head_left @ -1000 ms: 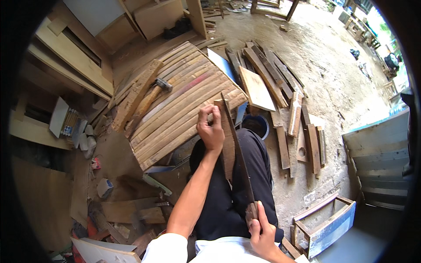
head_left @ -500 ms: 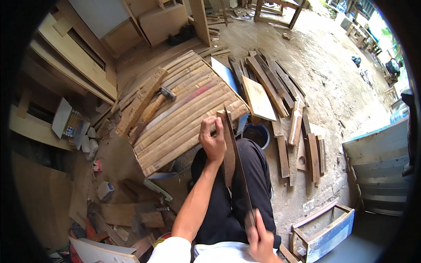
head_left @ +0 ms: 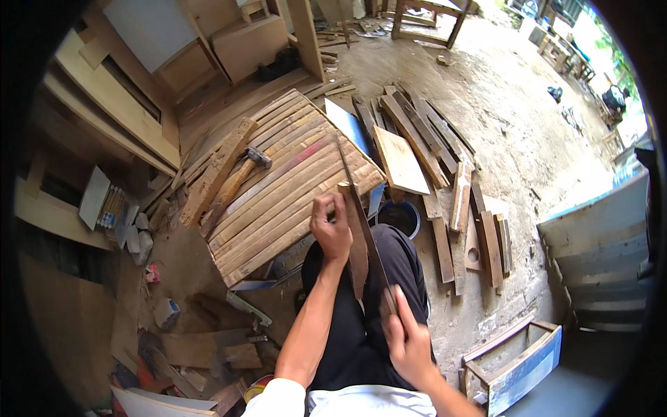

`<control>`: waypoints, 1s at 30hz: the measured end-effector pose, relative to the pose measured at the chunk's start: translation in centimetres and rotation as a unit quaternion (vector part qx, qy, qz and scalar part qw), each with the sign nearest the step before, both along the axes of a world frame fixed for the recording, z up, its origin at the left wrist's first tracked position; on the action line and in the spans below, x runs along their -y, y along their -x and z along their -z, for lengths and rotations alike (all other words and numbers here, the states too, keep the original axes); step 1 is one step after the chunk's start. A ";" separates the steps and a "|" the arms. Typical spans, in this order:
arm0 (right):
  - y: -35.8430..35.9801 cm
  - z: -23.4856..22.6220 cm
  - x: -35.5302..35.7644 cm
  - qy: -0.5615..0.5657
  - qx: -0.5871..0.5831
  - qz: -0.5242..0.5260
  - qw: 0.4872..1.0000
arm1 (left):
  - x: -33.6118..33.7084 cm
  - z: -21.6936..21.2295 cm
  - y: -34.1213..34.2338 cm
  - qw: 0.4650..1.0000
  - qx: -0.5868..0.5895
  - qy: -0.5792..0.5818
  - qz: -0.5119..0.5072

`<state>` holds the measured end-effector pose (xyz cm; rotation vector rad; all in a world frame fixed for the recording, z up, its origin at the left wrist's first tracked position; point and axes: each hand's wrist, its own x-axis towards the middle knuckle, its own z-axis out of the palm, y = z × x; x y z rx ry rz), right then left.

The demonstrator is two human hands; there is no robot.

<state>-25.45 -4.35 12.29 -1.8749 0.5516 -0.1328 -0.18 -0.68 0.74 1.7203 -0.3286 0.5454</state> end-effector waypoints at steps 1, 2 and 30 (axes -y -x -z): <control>1.6 -1.5 -0.5 0.002 -0.027 0.009 1.000 | 0.1 0.0 0.0 1.000 0.011 -0.001 -0.002; 2.2 -2.8 -1.0 0.006 -0.017 0.010 1.000 | 0.1 -0.1 0.1 1.000 0.015 0.002 -0.003; -3.6 3.3 1.0 -0.021 0.156 -0.050 0.986 | -3.0 5.7 -0.3 0.930 -0.274 0.112 0.219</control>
